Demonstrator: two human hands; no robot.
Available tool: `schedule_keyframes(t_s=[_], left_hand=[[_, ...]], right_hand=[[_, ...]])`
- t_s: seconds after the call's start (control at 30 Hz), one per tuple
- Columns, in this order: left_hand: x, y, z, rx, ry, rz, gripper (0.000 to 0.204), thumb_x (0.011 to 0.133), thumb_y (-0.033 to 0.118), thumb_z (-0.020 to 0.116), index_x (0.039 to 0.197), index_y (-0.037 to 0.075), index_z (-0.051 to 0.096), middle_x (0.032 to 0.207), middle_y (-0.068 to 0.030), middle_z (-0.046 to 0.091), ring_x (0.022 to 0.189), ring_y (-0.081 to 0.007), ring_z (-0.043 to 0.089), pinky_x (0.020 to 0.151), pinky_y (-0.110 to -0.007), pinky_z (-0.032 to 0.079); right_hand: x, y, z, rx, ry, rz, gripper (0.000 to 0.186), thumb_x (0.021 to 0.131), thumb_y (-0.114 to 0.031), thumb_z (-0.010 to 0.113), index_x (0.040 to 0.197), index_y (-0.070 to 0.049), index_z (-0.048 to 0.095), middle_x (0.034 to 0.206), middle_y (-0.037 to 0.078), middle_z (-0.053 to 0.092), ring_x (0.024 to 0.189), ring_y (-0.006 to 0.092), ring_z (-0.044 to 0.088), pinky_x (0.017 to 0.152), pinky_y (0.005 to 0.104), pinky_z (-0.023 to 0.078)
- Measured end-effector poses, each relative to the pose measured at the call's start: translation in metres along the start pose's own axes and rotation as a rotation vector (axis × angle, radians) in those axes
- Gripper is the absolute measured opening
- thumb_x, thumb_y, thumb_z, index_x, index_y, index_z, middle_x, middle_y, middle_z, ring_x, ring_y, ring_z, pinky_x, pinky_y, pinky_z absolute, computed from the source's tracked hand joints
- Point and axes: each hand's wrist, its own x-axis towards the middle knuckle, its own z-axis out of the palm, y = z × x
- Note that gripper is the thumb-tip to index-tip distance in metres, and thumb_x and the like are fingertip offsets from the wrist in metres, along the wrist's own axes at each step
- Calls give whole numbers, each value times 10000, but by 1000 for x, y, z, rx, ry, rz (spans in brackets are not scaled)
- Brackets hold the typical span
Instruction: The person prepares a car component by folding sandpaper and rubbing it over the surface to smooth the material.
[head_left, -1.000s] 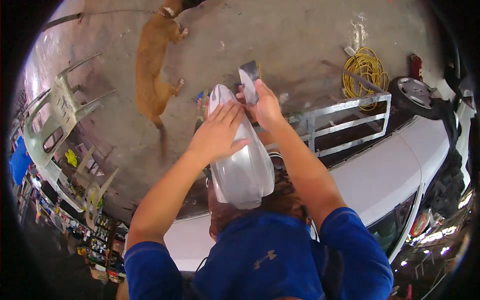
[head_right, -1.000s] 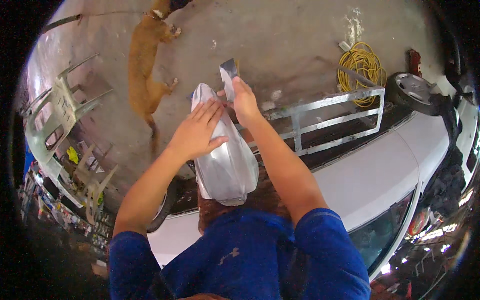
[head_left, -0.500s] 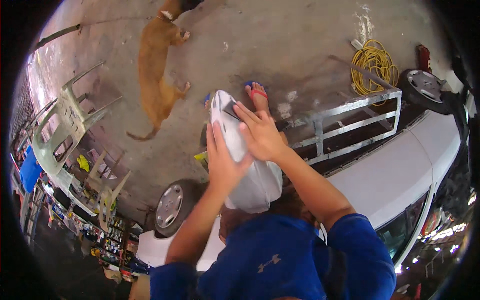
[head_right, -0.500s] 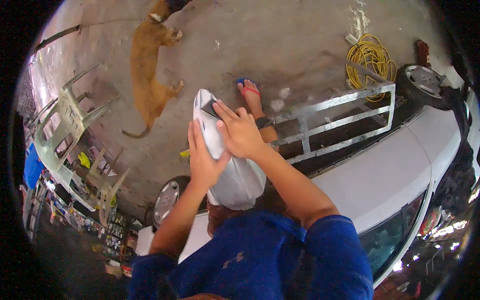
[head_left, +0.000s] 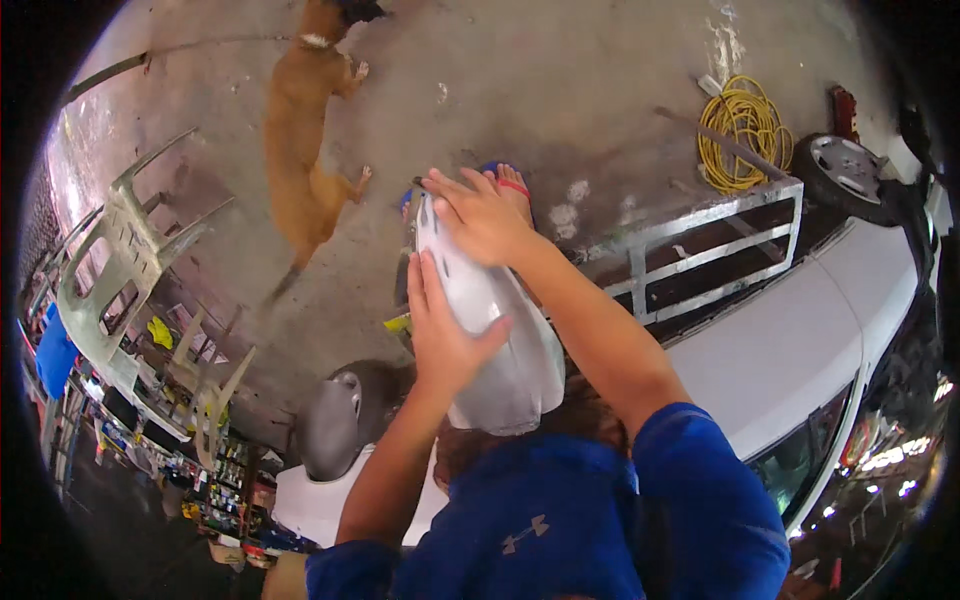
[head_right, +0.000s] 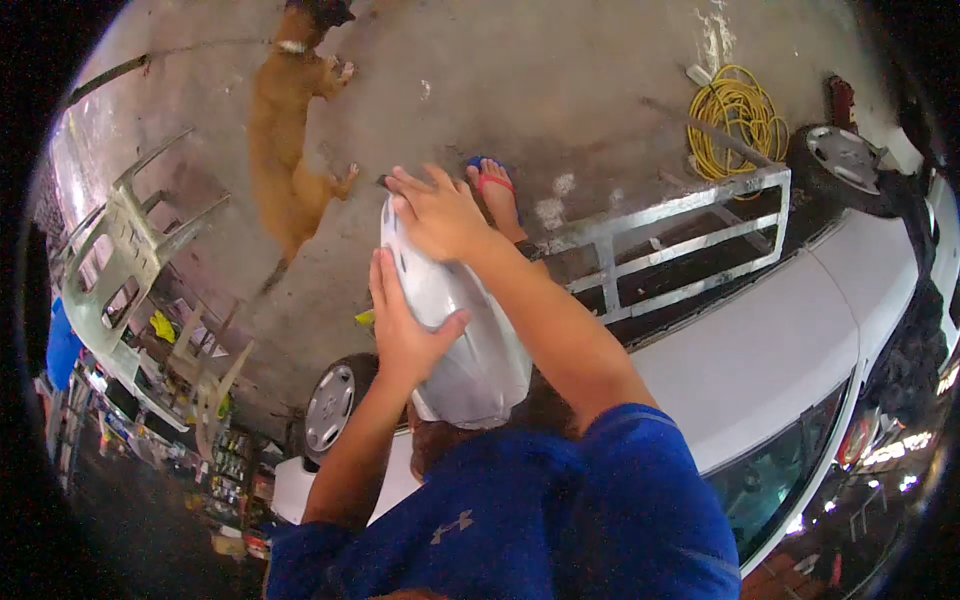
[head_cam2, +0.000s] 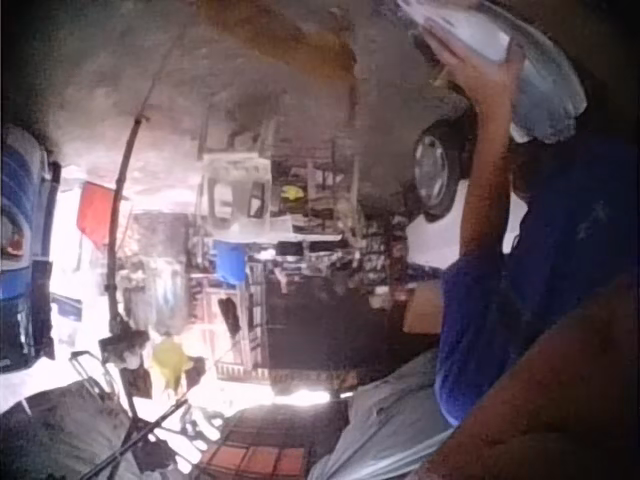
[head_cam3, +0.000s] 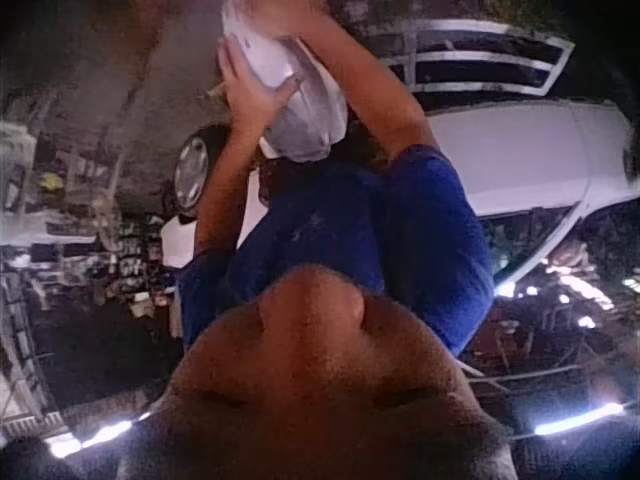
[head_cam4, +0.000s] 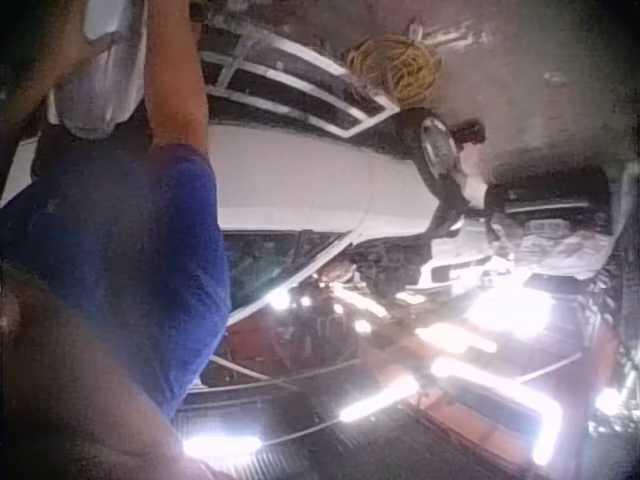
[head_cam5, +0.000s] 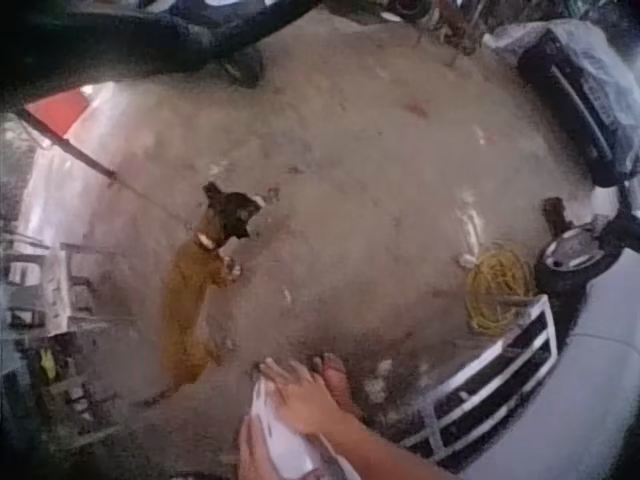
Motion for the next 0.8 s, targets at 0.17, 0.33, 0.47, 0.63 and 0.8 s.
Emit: schedule_keyframes(t_s=[0.17, 0.33, 0.47, 0.63, 0.8], left_hand=[[-11, -7, -2, 16, 3, -18, 1291, 676, 378, 914, 1612, -42, 131, 1622, -346, 196, 1499, -495, 276, 1207, -512, 307], [-4, -8, -2, 9, -27, -8, 1301, 678, 399, 912, 1610, -49, 123, 1618, -357, 195, 1495, -505, 276, 1207, -514, 301], [-11, -7, -2, -8, -2, -7, 1304, 676, 408, 913, 1610, -48, 126, 1618, -356, 199, 1495, -507, 273, 1209, -521, 293], [-1, -6, -1, 7, -34, 18, 1296, 688, 435, 902, 1611, -43, 128, 1617, -359, 196, 1492, -520, 268, 1210, -537, 287], [-2, -8, -2, -19, 20, 10, 1291, 687, 424, 905, 1611, -44, 133, 1614, -359, 201, 1488, -524, 272, 1209, -536, 290]], right_hand=[[-49, -34, -22, 13, -98, 89, 482, 1088, -348, 377, 1482, -131, 549, 1597, 46, 478, 1449, 427, 394, 1141, 592, 343], [2, -11, -4, 99, -69, 43, 495, 1094, -368, 360, 1490, -136, 546, 1605, 47, 468, 1484, 429, 357, 1186, 622, 266], [-63, -34, -26, 101, -87, 99, 492, 1103, -363, 337, 1483, -135, 550, 1601, 51, 473, 1508, 427, 321, 1199, 651, 216], [14, -12, -21, 33, -234, 165, 527, 1105, -373, 321, 1539, -125, 489, 1662, 73, 371, 1579, 392, 174, 1244, 614, 122], [-45, -26, -25, -2, 3, 12, 497, 1095, -367, 358, 1475, -122, 564, 1613, 40, 455, 1536, 449, 252, 1223, 649, 190]])
